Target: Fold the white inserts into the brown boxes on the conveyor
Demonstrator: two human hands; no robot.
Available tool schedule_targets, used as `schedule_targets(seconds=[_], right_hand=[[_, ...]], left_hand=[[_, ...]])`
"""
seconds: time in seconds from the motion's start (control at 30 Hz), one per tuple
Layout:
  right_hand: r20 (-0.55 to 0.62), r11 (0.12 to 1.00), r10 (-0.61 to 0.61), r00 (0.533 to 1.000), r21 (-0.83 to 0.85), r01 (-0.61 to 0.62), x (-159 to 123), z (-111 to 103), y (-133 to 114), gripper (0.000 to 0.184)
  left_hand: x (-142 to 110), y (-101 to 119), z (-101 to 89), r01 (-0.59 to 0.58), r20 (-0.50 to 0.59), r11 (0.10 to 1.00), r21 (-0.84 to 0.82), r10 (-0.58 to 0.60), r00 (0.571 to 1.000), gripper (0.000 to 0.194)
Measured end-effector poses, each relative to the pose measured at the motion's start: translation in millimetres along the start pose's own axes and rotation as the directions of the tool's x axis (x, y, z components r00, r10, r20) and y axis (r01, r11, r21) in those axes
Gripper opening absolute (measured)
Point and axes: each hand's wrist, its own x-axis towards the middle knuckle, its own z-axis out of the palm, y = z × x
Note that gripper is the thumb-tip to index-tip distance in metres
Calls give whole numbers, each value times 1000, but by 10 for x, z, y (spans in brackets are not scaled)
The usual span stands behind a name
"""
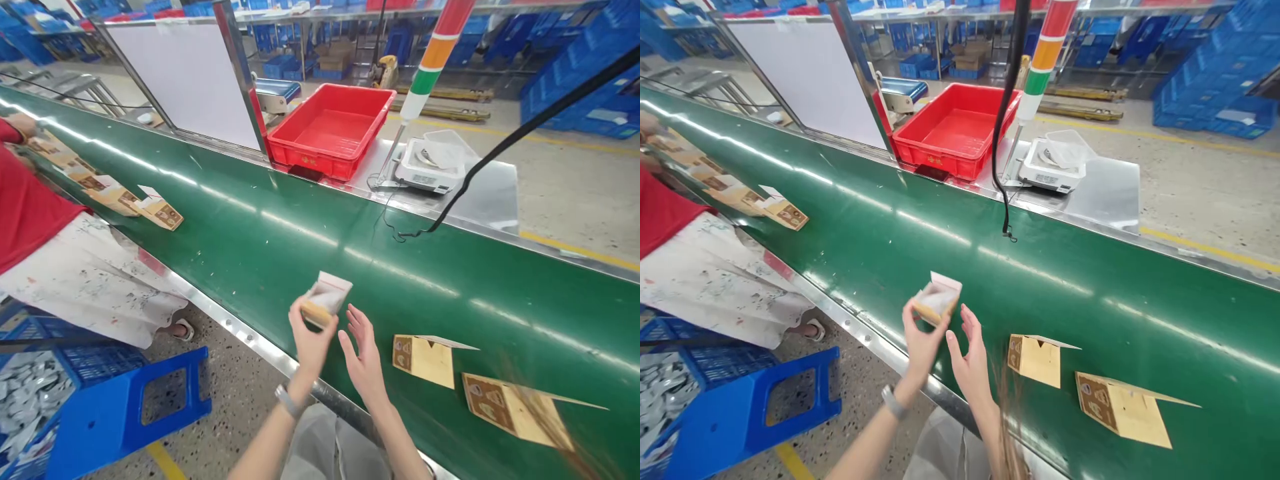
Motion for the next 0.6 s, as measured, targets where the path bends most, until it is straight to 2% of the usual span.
schedule_targets(seconds=[0.03, 0.1, 0.17, 0.23, 0.3, 0.4, 0.47, 0.53, 0.6], right_hand=[[7, 1000, 0, 1000, 4, 0, -20, -55, 63, 59], [-20, 999, -4, 1000, -33, 3, -107, -186, 201, 65], [-73, 995, -29, 997, -97, 22, -227, -318, 335, 67], [-115, 984, -89, 989, -164, 69, -338, -422, 446, 62], [-117, 962, -165, 979, -239, 134, -409, -486, 520, 54], [-97, 928, -223, 970, -327, 180, -422, -526, 553, 41], [-127, 924, -217, 968, -346, 162, -383, -537, 529, 34], [-178, 932, -196, 964, -338, 127, -325, -545, 477, 29], [-231, 948, -152, 961, -309, 76, -267, -548, 407, 29]], left_hand=[[-301, -16, 41, 25, 53, 1000, -11, -24, 998, 80], [-748, -74, 68, 5, 187, 999, -42, 3, 982, 80], [-958, -152, 39, -94, 300, 991, -100, 120, 946, 76], [-966, -232, -12, -215, 366, 965, -152, 257, 894, 70], [-857, -289, -55, -291, 419, 942, -165, 334, 844, 62], [-665, -301, -57, -290, 514, 945, -151, 326, 794, 41], [-594, -260, -9, -233, 573, 956, -176, 292, 766, 33], [-574, -194, 67, -127, 582, 966, -227, 239, 777, 34], [-579, -117, 159, 16, 545, 964, -265, 136, 827, 33]])
